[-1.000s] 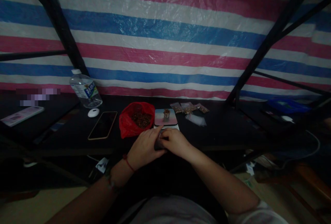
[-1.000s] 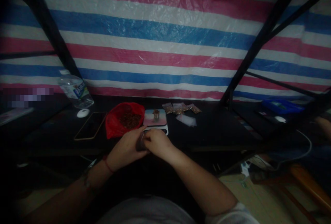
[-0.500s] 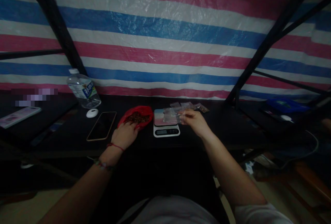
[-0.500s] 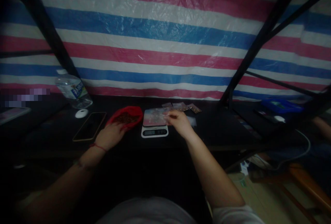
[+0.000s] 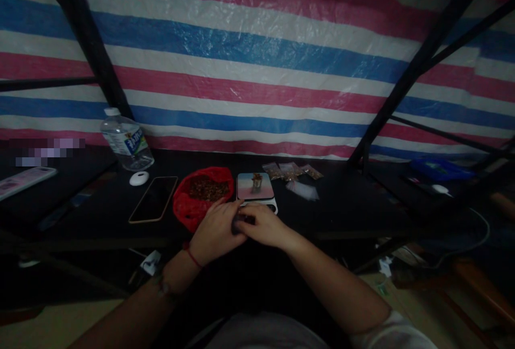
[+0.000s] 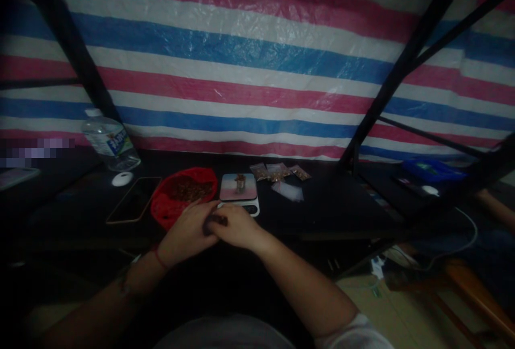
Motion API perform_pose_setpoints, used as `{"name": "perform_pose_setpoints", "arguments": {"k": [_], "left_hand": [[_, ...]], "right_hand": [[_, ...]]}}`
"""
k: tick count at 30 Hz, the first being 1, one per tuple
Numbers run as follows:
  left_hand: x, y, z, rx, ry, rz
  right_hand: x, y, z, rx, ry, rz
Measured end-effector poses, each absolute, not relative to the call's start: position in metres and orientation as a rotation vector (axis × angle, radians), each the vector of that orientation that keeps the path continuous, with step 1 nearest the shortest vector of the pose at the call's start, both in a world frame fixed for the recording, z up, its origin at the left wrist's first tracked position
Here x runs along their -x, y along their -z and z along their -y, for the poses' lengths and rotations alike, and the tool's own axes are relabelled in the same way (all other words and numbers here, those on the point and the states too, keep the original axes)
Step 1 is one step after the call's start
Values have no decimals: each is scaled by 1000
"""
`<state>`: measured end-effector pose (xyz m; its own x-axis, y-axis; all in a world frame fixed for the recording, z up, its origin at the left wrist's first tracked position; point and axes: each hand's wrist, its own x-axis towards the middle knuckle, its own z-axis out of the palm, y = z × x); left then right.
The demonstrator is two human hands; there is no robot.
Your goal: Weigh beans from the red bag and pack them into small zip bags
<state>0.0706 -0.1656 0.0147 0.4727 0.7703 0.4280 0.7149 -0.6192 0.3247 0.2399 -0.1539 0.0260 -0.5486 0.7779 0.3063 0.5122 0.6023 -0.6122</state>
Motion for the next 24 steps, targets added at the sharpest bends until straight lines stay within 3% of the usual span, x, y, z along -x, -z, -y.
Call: {"name": "perform_pose_setpoints", "arguments": {"k": [3, 9, 24], "left_hand": [[-69, -8, 159, -2476, -915, -1337], [-66, -1, 153, -2301, -967, -1330], [-66, 18, 132, -1971, -1002, -1445]], "right_hand": [[-250, -24, 135, 1001, -615, 2151], [-284, -2, 59, 1370, -197, 1816], [-289, 26, 28, 1372, -422, 1859]]}}
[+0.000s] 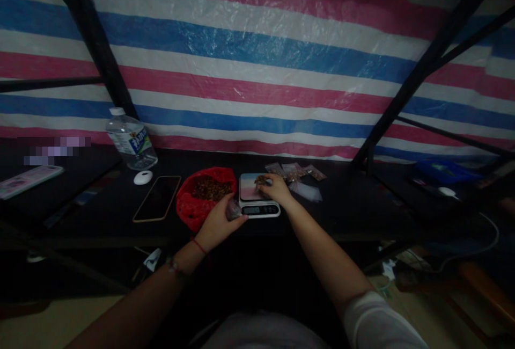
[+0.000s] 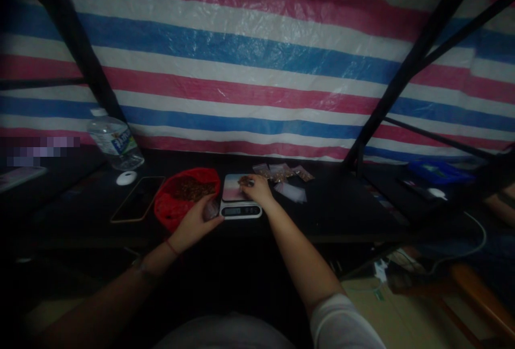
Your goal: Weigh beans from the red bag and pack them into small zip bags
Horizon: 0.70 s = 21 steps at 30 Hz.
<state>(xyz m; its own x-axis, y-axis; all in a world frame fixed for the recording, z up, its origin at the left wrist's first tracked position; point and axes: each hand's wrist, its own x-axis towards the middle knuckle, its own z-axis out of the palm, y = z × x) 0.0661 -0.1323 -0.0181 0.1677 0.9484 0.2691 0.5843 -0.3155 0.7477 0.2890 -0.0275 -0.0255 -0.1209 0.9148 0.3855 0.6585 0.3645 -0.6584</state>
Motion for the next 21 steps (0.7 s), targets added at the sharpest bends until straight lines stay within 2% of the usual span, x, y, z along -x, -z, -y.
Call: {"name": "perform_pose_setpoints", "arguments": {"k": [12, 21], "left_hand": [[-66, 22, 135, -2067, -990, -1420], [-68, 21, 139, -2013, -1070, -1364]], "right_hand": [[-293, 26, 28, 1289, -579, 1693], [-268, 4, 56, 1170, -633, 1682]]}}
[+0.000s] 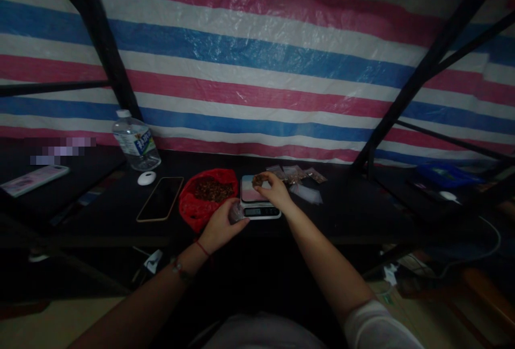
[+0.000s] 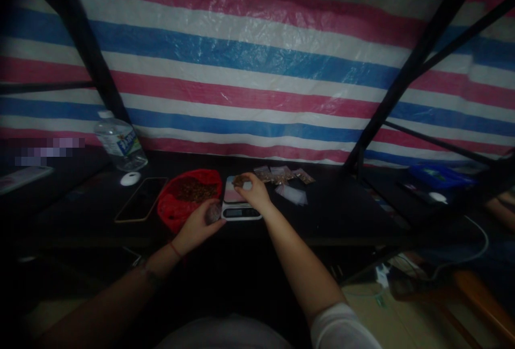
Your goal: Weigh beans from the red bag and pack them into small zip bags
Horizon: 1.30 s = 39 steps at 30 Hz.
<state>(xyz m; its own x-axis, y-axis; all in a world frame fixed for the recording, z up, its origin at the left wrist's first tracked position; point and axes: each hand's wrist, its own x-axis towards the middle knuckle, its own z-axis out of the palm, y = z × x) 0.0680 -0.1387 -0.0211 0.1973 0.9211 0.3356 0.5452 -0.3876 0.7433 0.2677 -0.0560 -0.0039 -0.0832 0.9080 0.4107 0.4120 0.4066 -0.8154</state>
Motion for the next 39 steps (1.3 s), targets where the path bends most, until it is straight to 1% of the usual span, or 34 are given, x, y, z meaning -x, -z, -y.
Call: {"name": "perform_pose_setpoints", "arguments": {"k": [4, 9, 20, 31, 39], "left_hand": [[-67, 15, 139, -1988, -1105, -1373], [-66, 11, 139, -2029, -1131, -1354], [-69, 5, 142, -1909, -1117, -1320], [-64, 8, 138, -1820, -1095, -1191], [-65, 3, 142, -1911, -1066, -1187]], "right_hand": [[-258, -3, 87, 1128, -736, 1671], [-253, -11, 114, 1019, -785, 1845], [-249, -17, 125, 981, -497, 2070], [-252, -21, 127, 883, -509, 2170], [-258, -31, 132, 789, -536, 2310]]}}
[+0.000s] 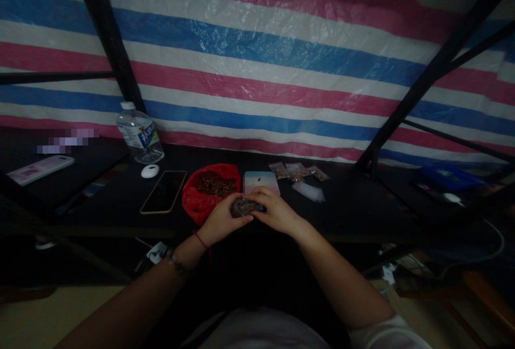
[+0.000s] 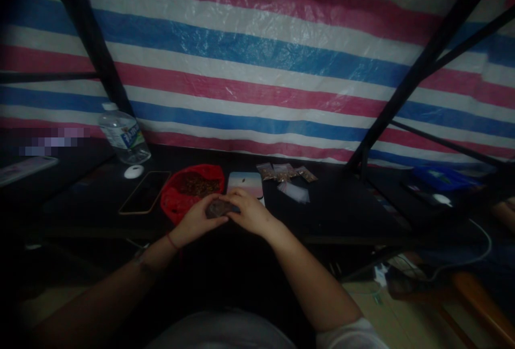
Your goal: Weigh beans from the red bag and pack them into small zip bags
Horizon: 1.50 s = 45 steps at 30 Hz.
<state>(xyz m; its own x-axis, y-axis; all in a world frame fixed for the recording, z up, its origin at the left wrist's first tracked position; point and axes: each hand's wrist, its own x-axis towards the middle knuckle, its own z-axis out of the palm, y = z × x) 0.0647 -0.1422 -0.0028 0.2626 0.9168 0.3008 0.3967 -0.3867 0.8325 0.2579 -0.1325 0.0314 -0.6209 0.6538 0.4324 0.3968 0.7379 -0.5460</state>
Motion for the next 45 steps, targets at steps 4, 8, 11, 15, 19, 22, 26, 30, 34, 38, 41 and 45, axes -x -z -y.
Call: {"name": "perform_pose_setpoints", "arguments": {"k": [4, 8, 11, 15, 19, 22, 26, 30, 34, 38, 41, 45], "left_hand": [[-66, 5, 144, -1932, -1084, -1121], [-67, 12, 145, -1880, -1111, -1069], [-67, 15, 145, -1873, -1169, -1027], [-67, 14, 144, -1881, -1210, -1073], [-66, 14, 143, -1880, -1188, -1092], [-66, 16, 140, -1841, -1176, -1125], [-66, 17, 137, -1792, -1177, -1162], [-64, 15, 135, -1773, -1195, -1184], [-61, 19, 132, -1760, -1214, -1183], [-60, 26, 129, -1765, -1199, -1180], [-60, 27, 129, -1789, -1190, -1187], [-60, 26, 131, -1825, -1192, -1205]], "right_hand": [[-258, -36, 136, 795, -648, 2231], [-257, -34, 137, 796, -758, 2101], [-258, -37, 136, 768, -758, 2082], [-261, -43, 140, 809, -630, 2204], [-263, -39, 138, 857, -591, 2315], [-269, -27, 117, 939, -618, 2192], [-287, -5, 68, 1240, -477, 1868], [-302, 11, 33, 1412, -415, 1897], [-303, 7, 22, 1338, -248, 2022], [-287, -11, 18, 1364, -47, 2232], [-272, -19, 15, 1469, 97, 2447], [-259, -22, 12, 1558, 256, 2527]]}}
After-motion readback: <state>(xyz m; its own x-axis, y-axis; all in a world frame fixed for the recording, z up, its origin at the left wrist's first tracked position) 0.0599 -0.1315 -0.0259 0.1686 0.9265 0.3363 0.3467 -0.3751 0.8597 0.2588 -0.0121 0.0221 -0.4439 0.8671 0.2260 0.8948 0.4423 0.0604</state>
